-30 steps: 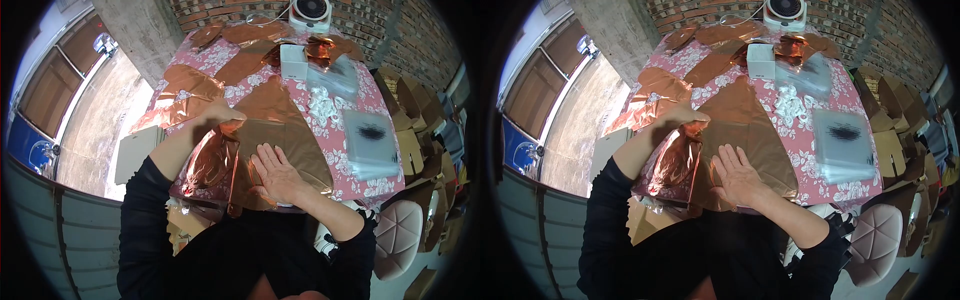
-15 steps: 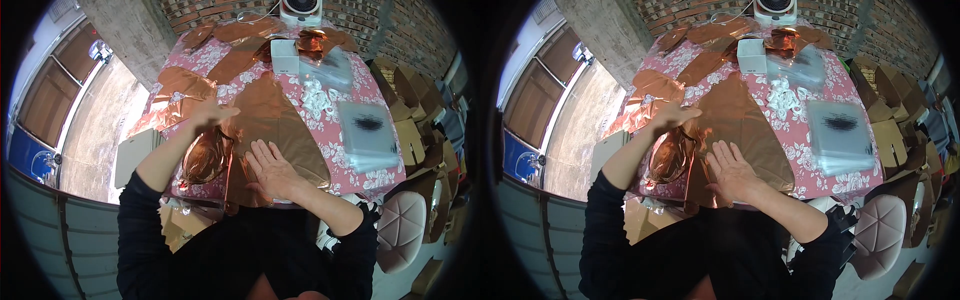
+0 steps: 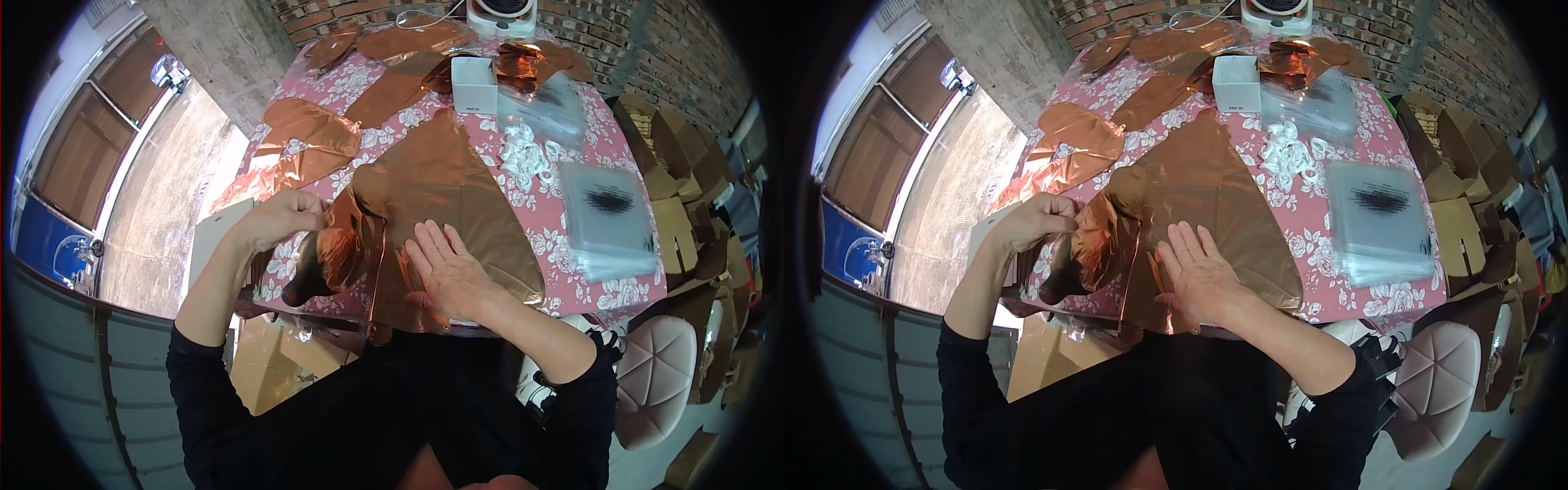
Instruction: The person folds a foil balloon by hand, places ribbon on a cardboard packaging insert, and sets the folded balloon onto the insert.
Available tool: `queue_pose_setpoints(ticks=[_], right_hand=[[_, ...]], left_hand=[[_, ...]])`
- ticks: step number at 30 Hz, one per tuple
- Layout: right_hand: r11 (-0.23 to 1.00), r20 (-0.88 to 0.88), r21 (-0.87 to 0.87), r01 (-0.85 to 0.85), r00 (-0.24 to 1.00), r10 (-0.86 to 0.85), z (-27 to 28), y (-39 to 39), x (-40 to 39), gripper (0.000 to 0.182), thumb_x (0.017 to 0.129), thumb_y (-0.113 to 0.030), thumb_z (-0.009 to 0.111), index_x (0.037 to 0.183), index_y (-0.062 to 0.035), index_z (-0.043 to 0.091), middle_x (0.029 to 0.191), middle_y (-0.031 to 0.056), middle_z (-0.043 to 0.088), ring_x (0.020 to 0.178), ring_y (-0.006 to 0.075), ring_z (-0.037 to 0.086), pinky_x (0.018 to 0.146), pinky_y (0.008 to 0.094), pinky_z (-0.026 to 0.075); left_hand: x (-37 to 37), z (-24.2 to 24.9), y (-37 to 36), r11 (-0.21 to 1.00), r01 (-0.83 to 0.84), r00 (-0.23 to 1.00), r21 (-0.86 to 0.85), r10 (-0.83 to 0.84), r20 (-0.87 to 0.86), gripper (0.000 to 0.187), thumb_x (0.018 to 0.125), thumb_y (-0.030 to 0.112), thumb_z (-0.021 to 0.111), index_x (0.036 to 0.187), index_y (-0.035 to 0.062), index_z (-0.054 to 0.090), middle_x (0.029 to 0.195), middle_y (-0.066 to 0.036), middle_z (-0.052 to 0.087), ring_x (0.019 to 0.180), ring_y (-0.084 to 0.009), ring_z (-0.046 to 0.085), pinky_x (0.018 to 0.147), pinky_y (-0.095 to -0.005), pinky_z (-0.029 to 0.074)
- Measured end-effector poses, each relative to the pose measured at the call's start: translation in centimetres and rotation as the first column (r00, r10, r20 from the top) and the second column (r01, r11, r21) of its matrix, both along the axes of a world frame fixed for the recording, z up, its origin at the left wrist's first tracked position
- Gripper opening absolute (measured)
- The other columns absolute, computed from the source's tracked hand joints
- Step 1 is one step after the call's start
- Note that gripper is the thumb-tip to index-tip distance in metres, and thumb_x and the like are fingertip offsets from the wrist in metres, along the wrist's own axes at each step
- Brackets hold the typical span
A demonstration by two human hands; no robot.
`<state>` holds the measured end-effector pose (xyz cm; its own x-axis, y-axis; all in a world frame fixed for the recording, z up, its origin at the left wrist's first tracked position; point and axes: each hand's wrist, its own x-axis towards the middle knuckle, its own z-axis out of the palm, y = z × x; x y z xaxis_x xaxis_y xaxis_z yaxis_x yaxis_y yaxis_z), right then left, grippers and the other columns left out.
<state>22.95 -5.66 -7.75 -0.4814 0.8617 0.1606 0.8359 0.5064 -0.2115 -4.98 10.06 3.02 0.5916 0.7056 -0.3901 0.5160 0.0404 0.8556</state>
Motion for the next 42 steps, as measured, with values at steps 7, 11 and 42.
queue_pose_setpoints(ticks=[7, 11, 42], right_hand=[[1.000, 0.056, 0.012, 0.014, 0.998, -0.015, -0.5, 0.0, 0.2, 0.081, 0.095, -0.051, 0.052, 0.148, 0.0051, 0.031, 0.156, 0.0288, 0.025, 0.149, 0.0400, 0.016, 0.121, 0.0503, 0.010], [1.000, 0.020, 0.004, 0.024, 1.000, -0.024, -1.1, 0.2, 0.1, 0.079, 0.096, -0.052, 0.047, 0.148, 0.0058, 0.031, 0.156, 0.0289, 0.025, 0.149, 0.0390, 0.015, 0.121, 0.0497, 0.009], [0.989, 0.091, -0.115, -0.090, 0.991, 0.101, 1.0, 0.3, 0.5, 0.091, 0.076, -0.055, 0.065, 0.153, -0.0201, 0.032, 0.158, 0.0109, 0.031, 0.149, 0.0359, 0.017, 0.120, 0.0551, 0.001]], left_hand=[[5.4, 0.8, -1.1, 0.975, 0.172, 0.985, 0.141, -0.172, -0.017, 0.008, 0.082, 0.008, 0.067, 0.085, -0.0004, 0.066, 0.087, -0.004, 0.063, 0.083, -0.0121, 0.056, 0.078, -0.0281, 0.045], [8.2, 0.1, -1.9, 0.953, 0.293, 0.955, 0.073, -0.296, 0.035, 0.023, 0.081, 0.020, 0.071, 0.091, -0.0004, 0.066, 0.102, -0.008, 0.061, 0.085, -0.0164, 0.055, 0.078, -0.0323, 0.044], [10.7, -10.5, 2.2, 0.188, 0.475, 0.867, 0.860, -0.269, -0.420, 0.077, 0.092, 0.051, 0.050, 0.144, -0.0047, 0.037, 0.146, -0.026, 0.039, 0.140, -0.0412, 0.033, 0.112, -0.0571, 0.025]])
